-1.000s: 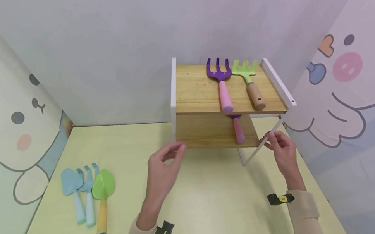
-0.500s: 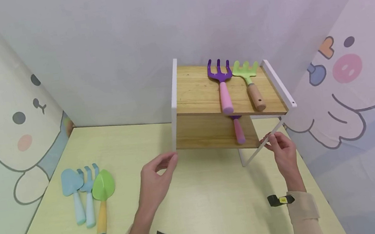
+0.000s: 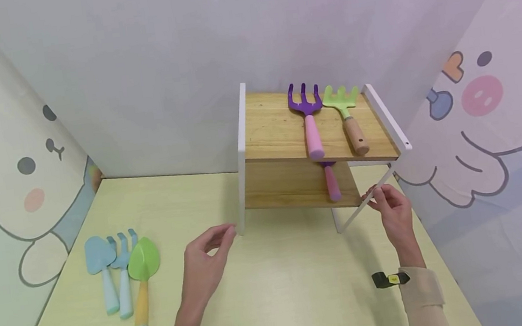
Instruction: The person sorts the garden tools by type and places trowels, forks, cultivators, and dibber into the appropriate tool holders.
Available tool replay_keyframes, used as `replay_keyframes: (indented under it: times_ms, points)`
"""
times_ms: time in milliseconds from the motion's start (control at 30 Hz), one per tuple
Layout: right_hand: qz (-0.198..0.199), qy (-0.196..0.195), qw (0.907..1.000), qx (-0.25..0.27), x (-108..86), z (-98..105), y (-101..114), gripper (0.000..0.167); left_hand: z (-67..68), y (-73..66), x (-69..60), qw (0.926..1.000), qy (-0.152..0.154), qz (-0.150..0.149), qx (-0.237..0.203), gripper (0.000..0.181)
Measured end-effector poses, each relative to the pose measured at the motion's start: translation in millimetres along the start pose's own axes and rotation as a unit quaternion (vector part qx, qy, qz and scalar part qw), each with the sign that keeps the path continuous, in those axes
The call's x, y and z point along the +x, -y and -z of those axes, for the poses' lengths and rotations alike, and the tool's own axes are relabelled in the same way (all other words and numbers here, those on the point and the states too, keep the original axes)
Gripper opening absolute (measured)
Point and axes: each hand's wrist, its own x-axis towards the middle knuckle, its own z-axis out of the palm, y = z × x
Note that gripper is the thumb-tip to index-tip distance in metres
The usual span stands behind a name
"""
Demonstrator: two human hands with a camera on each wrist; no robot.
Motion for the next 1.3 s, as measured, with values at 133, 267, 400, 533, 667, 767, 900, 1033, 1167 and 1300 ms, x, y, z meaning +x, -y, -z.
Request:
replay_keyframes:
  times_ms: [133,267,400,533,667,767,900,1033,1167,1300]
  points:
    - [0.000,-0.002,1.0000,0.007,0.1,-0.2,-0.5,0.020,4.5,5.1,-2.6,1.0000,-0.005,0.004,0.004,0.016]
    - [0.003,-0.001,0.9998,0.019,0.1,-0.5,-0.3,0.019,9.4,9.6,-5.6,0.9998,-0.007,0.016,0.005,0.018]
    - [0.008,0.002,0.9998,0.020,0.2,-0.5,-0.2,0.018,14.3,15.6,-9.8,0.9995,-0.012,0.026,0.016,0.023]
    - [0.013,0.008,0.9993,0.034,0.6,-0.3,-0.6,0.017,19.6,23.5,-14.3,0.9988,-0.017,0.039,0.027,0.023]
    - [0.018,0.013,0.9985,0.050,0.4,-0.4,-0.8,0.016,25.0,32.3,-17.4,0.9977,-0.020,0.052,0.040,0.023]
    - [0.017,0.009,0.9987,0.047,-0.1,-0.7,-1.1,0.017,28.7,39.4,-19.0,0.9964,-0.021,0.061,0.054,0.024]
    - [0.018,0.009,0.9985,0.051,-0.5,-0.9,-1.2,0.016,34.8,46.8,-22.6,0.9949,-0.030,0.072,0.064,0.025]
    - [0.021,0.012,0.9980,0.058,-0.4,-0.9,-1.2,0.016,41.7,53.7,-26.8,0.9933,-0.044,0.086,0.064,0.026]
    - [0.019,0.010,0.9984,0.052,-0.5,-0.9,-1.2,0.016,49.2,59.7,-30.6,0.9912,-0.059,0.102,0.061,0.026]
    - [0.019,0.008,0.9987,0.047,-0.3,-0.8,-1.2,0.017,57.0,65.6,-34.6,0.9888,-0.073,0.111,0.069,0.027]
